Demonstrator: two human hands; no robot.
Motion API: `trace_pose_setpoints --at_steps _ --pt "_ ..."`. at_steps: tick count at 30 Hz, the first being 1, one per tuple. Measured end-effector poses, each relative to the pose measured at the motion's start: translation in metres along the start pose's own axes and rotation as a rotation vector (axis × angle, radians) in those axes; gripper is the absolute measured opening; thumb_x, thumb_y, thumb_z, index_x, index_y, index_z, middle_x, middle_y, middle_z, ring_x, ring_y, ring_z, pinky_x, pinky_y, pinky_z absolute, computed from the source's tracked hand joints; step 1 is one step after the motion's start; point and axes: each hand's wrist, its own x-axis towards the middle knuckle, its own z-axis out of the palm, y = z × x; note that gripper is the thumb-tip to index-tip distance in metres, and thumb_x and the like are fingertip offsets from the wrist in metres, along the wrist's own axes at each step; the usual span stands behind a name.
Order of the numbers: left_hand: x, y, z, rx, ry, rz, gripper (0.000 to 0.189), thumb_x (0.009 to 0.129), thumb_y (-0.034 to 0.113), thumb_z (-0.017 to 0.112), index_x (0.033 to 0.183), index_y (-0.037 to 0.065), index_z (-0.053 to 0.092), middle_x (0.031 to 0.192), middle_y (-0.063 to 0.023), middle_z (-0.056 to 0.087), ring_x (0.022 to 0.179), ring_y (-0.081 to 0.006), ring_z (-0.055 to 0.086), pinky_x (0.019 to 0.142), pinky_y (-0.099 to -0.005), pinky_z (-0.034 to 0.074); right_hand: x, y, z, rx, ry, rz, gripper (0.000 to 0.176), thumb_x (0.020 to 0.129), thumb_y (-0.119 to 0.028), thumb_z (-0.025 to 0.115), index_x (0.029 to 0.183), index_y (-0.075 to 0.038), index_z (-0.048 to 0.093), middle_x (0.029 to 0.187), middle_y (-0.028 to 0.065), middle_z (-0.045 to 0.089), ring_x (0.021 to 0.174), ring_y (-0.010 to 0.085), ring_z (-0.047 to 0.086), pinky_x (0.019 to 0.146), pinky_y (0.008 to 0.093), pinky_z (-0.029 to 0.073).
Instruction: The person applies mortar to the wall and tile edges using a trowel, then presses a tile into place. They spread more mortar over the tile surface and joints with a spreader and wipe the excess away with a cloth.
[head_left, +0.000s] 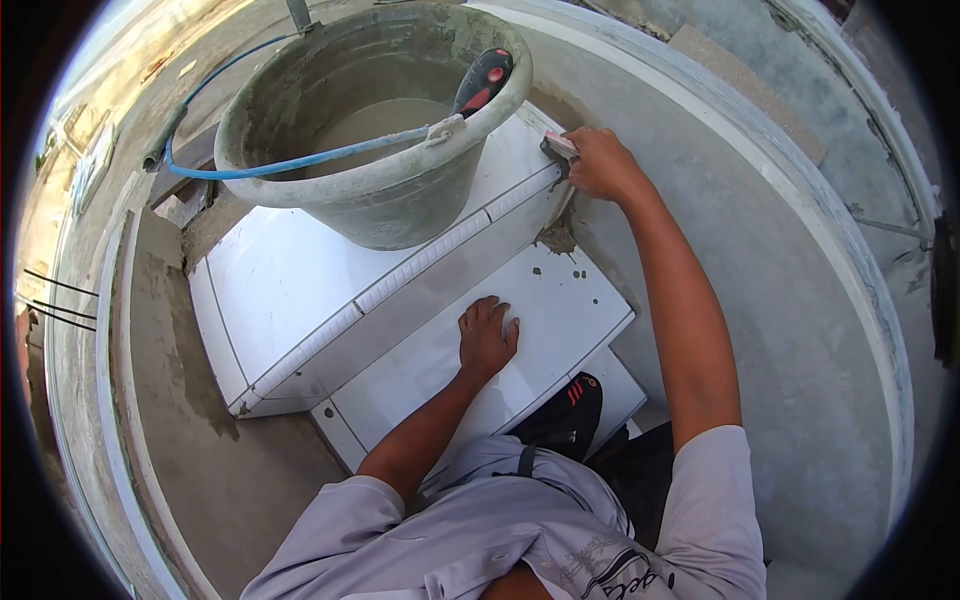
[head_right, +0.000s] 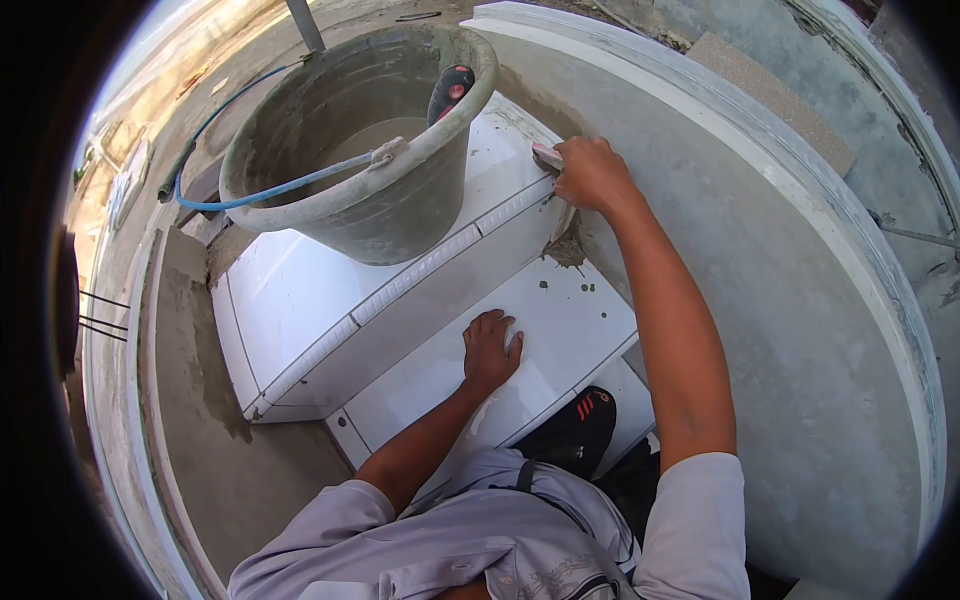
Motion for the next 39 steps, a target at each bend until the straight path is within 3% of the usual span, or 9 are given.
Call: trace_pose_setpoints --at_steps 4,7,9,13,19,23,26,32,39 --pt "-0.001 0.002 -0.007 0.039 0.010 0.044 0.030 0.092 0.020 0.067 0.117 0.004 0.067 0.132 -0.0154 0.055 0.127 -0.0315 0.047 0.105 -0.0458 0.037 -0.016 -0.016 0.016 -0.065 0.082 -0.080 0.048 0.076 -0.007 0.066 0.123 -0.016 0.072 0.121 0.0084 0.067 0.121 0.0323 0.056 0.103 0.0484 0.047" --pt "0.012 0.000 -0.018 -0.566 -0.048 -0.167 0.023 0.094 0.015 0.066 0.113 0.003 0.067 0.131 -0.0155 0.056 0.120 -0.0278 0.052 0.096 -0.0409 0.044 -0.017 -0.013 0.008 -0.013 0.035 -0.099 0.049 0.076 -0.005 0.066 0.124 -0.017 0.072 0.122 0.0065 0.066 0.123 0.0308 0.053 0.104 0.0472 0.045" --pt "0.019 0.037 -0.067 -0.632 0.155 -0.075 0.024 0.094 0.011 0.066 0.116 0.001 0.063 0.127 -0.0156 0.058 0.116 -0.0252 0.055 0.091 -0.0371 0.047 -0.014 -0.009 0.005 -0.012 0.027 -0.079 0.050 0.076 -0.004 0.066 0.124 -0.016 0.072 0.123 0.0057 0.065 0.123 0.0298 0.053 0.105 0.0459 0.044" --pt "0.050 0.097 -0.186 -0.056 0.804 0.063 0.070 0.090 0.012 0.073 0.147 0.003 0.033 0.145 -0.0191 0.038 0.134 -0.0305 0.039 0.096 -0.0426 0.045 -0.015 -0.013 0.009 -0.045 0.041 -0.214 0.051 0.075 0.000 0.064 0.123 -0.014 0.071 0.124 0.0056 0.066 0.115 0.0303 0.055 0.101 0.0423 0.045" --pt "0.097 0.065 -0.223 -0.070 0.825 0.028 0.119 0.079 0.035 0.087 0.159 0.004 0.004 0.156 -0.0220 0.016 0.148 -0.0423 0.021 0.117 -0.0571 0.035 -0.011 0.002 0.000 0.068 0.128 -0.215 0.052 0.074 0.005 0.064 0.120 -0.018 0.074 0.123 0.0023 0.066 0.116 0.0275 0.054 0.101 0.0406 0.043" --pt "0.104 0.043 -0.238 -0.186 0.754 0.000 0.122 0.078 0.033 0.089 0.161 0.007 0.003 0.161 -0.0249 0.017 0.147 -0.0399 0.029 0.118 -0.0520 0.035 -0.017 0.009 0.041 0.000 0.417 -0.411 0.052 0.075 0.006 0.064 0.118 -0.020 0.075 0.122 0.0019 0.066 0.116 0.0265 0.055 0.100 0.0393 0.043" --pt "0.108 0.032 -0.249 -0.285 0.705 0.021 0.119 0.077 0.030 0.088 0.161 0.008 0.007 0.161 -0.0228 0.018 0.147 -0.0407 0.030 0.117 -0.0534 0.036 -0.039 0.000 0.044 -0.035 0.295 -0.398 0.052 0.075 0.006 0.063 0.118 -0.020 0.075 0.118 0.0029 0.067 0.114 0.0267 0.055 0.099 0.0391 0.043" --pt "0.106 0.032 -0.242 -0.224 0.706 -0.056 0.107 0.085 0.033 0.081 0.161 0.008 0.011 0.163 -0.0248 0.019 0.147 -0.0408 0.032 0.117 -0.0537 0.036 -0.005 0.005 0.017 -0.086 0.229 0.047 0.054 0.076 0.002 0.063 0.126 -0.018 0.071 0.119 0.0068 0.067 0.110 0.0300 0.057 0.099 0.0444 0.041" --pt "0.107 0.027 -0.232 -0.211 0.734 -0.041 0.096 0.090 0.033 0.076 0.160 0.004 0.015 0.161 -0.0255 0.023 0.148 -0.0396 0.029 0.120 -0.0494 0.031 -0.018 -0.035 0.020 -0.059 0.058 -0.377 0.049 0.074 -0.001 0.065 0.119 -0.016 0.074 0.116 0.0048 0.068 0.113 0.0269 0.056 0.098 0.0445 0.040"
